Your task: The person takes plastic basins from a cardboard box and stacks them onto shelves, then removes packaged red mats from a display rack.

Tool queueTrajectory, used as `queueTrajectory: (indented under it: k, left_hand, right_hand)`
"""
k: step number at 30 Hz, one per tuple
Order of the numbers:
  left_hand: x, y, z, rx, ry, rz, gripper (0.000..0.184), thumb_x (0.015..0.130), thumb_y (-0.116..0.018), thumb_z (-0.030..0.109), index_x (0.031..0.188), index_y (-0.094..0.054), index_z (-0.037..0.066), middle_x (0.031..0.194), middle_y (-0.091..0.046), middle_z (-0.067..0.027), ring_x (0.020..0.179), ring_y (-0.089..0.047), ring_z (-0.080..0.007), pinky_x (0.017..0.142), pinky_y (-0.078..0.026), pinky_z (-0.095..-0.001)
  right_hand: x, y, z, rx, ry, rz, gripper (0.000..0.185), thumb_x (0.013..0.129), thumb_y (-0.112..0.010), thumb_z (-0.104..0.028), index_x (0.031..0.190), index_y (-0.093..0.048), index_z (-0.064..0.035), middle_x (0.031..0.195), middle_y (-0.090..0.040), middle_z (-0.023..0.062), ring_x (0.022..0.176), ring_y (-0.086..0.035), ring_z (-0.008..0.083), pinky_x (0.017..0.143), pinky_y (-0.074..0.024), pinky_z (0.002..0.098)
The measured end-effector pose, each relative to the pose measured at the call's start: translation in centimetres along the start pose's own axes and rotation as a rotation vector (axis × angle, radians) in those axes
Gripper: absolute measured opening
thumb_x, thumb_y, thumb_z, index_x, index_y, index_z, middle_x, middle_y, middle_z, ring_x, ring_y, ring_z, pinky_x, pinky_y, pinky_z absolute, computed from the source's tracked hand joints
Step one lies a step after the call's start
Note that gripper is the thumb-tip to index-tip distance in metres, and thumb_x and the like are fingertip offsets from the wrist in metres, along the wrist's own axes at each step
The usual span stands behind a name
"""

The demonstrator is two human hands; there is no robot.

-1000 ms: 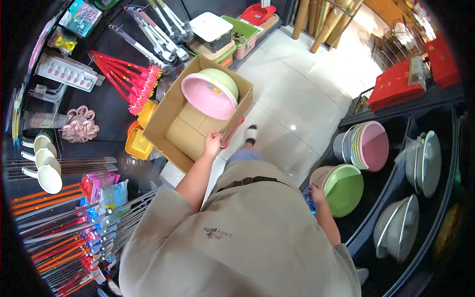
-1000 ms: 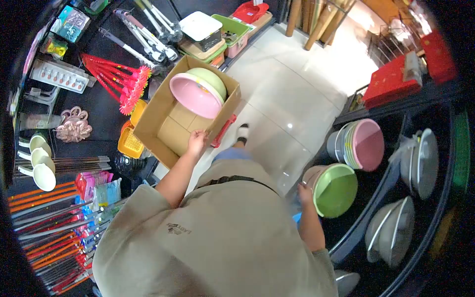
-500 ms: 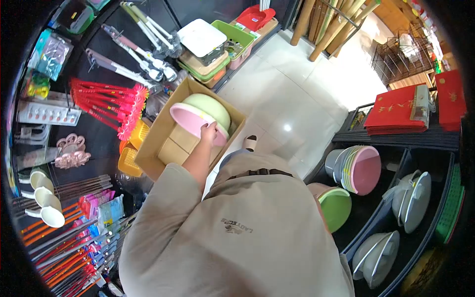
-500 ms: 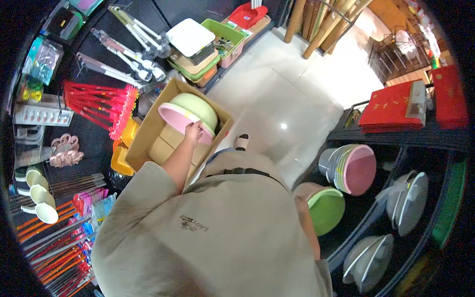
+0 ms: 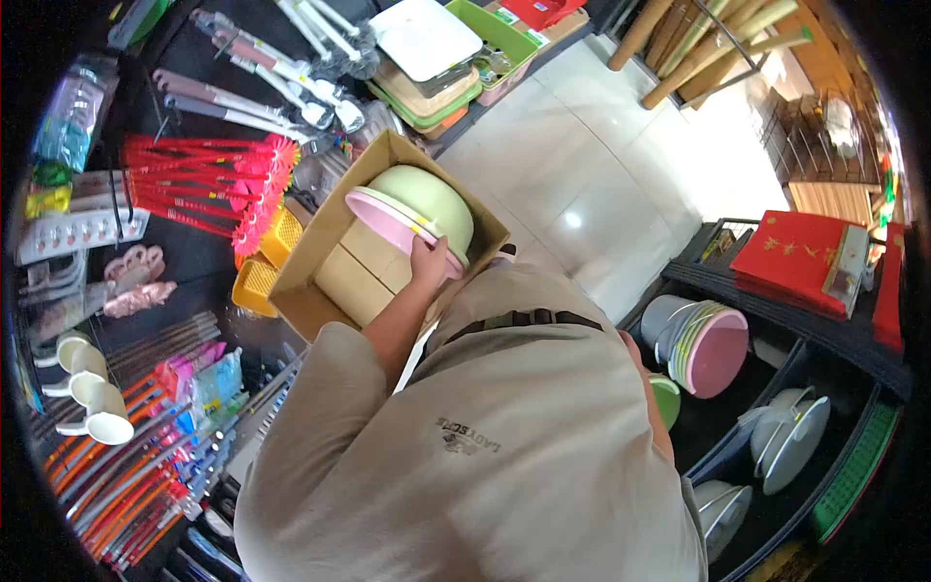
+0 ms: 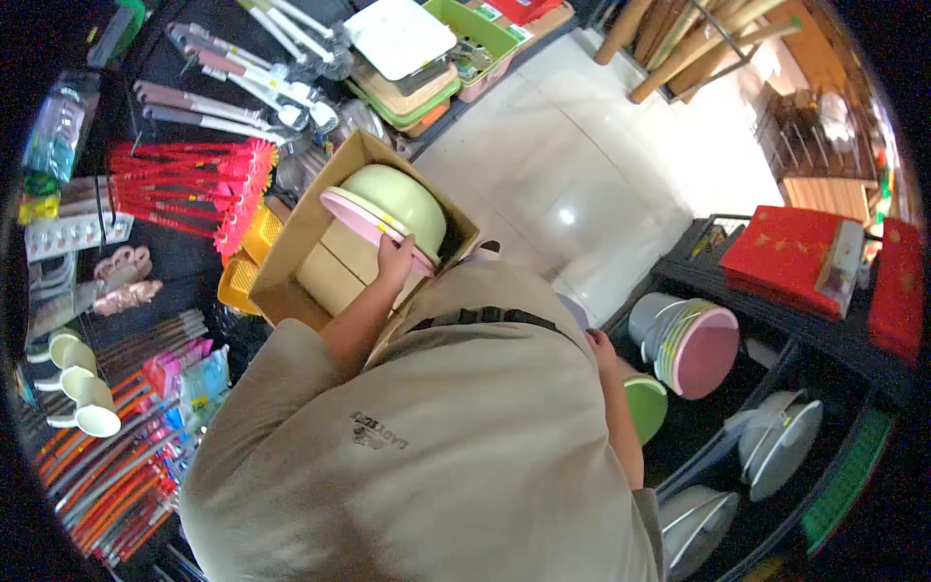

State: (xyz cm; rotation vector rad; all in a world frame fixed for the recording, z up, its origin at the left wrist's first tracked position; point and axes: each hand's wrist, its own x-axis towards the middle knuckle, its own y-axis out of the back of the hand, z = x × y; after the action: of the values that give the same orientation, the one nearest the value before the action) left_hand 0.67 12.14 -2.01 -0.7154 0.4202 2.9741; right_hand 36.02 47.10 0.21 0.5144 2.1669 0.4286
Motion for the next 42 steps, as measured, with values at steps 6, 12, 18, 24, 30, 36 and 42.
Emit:
queueTrajectory:
  k: [6, 12, 18, 24, 30, 36, 42]
  left_hand:
    - [-1.3, 1.9, -0.7, -0.069, -0.109, 0.095, 0.030, 0.084, -0.061, 0.018, 0.102, -0.049, -0.002, 0.084, -0.059, -0.0097, 0.075, -0.056, -0.0166, 0.070, -0.046, -0.0303]
    - [-3.2, 4.8, -0.3, -0.162, -0.102, 0.217, 0.023, 0.087, -0.055, 0.014, 0.103, -0.052, -0.001, 0.092, -0.058, -0.0080, 0.084, -0.053, -0.0158, 0.076, -0.043, -0.0291]
    - [-3.5, 6.8, 1.1, -0.167, -0.230, 0.265, 0.022, 0.085, -0.051, 0.012, 0.100, -0.051, -0.004, 0.087, -0.059, -0.0112, 0.080, -0.055, -0.0196, 0.073, -0.044, -0.0318]
    - [-7.7, 8.5, 5.6, -0.131, -0.348, 0.327, 0.028, 0.084, -0.051, 0.010, 0.105, -0.044, -0.008, 0.093, -0.055, -0.0155, 0.083, -0.053, -0.0209, 0.075, -0.044, -0.0320]
    - [-15.4, 6.7, 11.4, 0.110, -0.720, 0.102, 0.033, 0.077, -0.058, 0.007, 0.104, -0.044, -0.007, 0.089, -0.053, -0.0135, 0.080, -0.053, -0.0201, 0.074, -0.044, -0.0327]
    - [-21.8, 0.8, 15.7, 0.134, -0.879, -0.380, 0.035, 0.076, -0.058, 0.006, 0.107, -0.046, -0.005, 0.089, -0.058, -0.0113, 0.078, -0.056, -0.0163, 0.073, -0.045, -0.0274]
    - [-26.8, -6.4, 19.0, 0.158, -0.818, -0.920, 0.020, 0.088, -0.054, 0.010, 0.106, -0.052, -0.001, 0.080, -0.057, -0.0028, 0.061, -0.049, -0.0039, 0.055, -0.041, -0.0197]
  right_hand:
    - [2.4, 2.0, -0.7, 0.085, -0.114, -0.065, 0.043, 0.084, -0.059, -0.030, 0.110, -0.056, 0.0040, 0.103, -0.062, 0.0151, 0.093, -0.059, 0.0210, 0.083, -0.0449, 0.0309]
    - [2.7, 1.3, -2.4, -0.010, 0.054, -0.141, 0.041, 0.087, -0.054, -0.028, 0.114, -0.053, 0.0022, 0.100, -0.062, 0.0130, 0.090, -0.058, 0.0194, 0.079, -0.0458, 0.0297]
    - [-3.8, -2.0, -4.3, 0.221, 0.007, -0.085, 0.039, 0.088, -0.052, -0.026, 0.119, -0.051, -0.0016, 0.098, -0.060, 0.0094, 0.086, -0.058, 0.0189, 0.072, -0.0471, 0.0294]
    - [-11.2, -7.3, 11.0, 0.295, -0.059, 0.011, 0.038, 0.086, -0.056, -0.024, 0.114, -0.053, 0.0011, 0.096, -0.061, 0.0111, 0.089, -0.058, 0.0184, 0.078, -0.0466, 0.0297]
    - [-21.7, -16.2, 27.7, 0.444, -0.268, 0.070, 0.032, 0.082, -0.059, -0.022, 0.104, -0.058, 0.0007, 0.080, -0.060, 0.0084, 0.072, -0.057, 0.0152, 0.062, -0.0456, 0.0270]
    - [-30.8, -24.9, 29.7, 0.910, -0.503, 0.151, 0.035, 0.083, -0.056, -0.025, 0.106, -0.059, 0.0010, 0.077, -0.061, 0.0082, 0.061, -0.055, 0.0174, 0.052, -0.0441, 0.0292]
    - [-34.4, -33.3, 25.4, 0.850, -0.513, 0.384, 0.039, 0.084, -0.056, -0.026, 0.111, -0.057, 0.0027, 0.106, -0.061, 0.0177, 0.101, -0.056, 0.0262, 0.088, -0.0425, 0.0332]
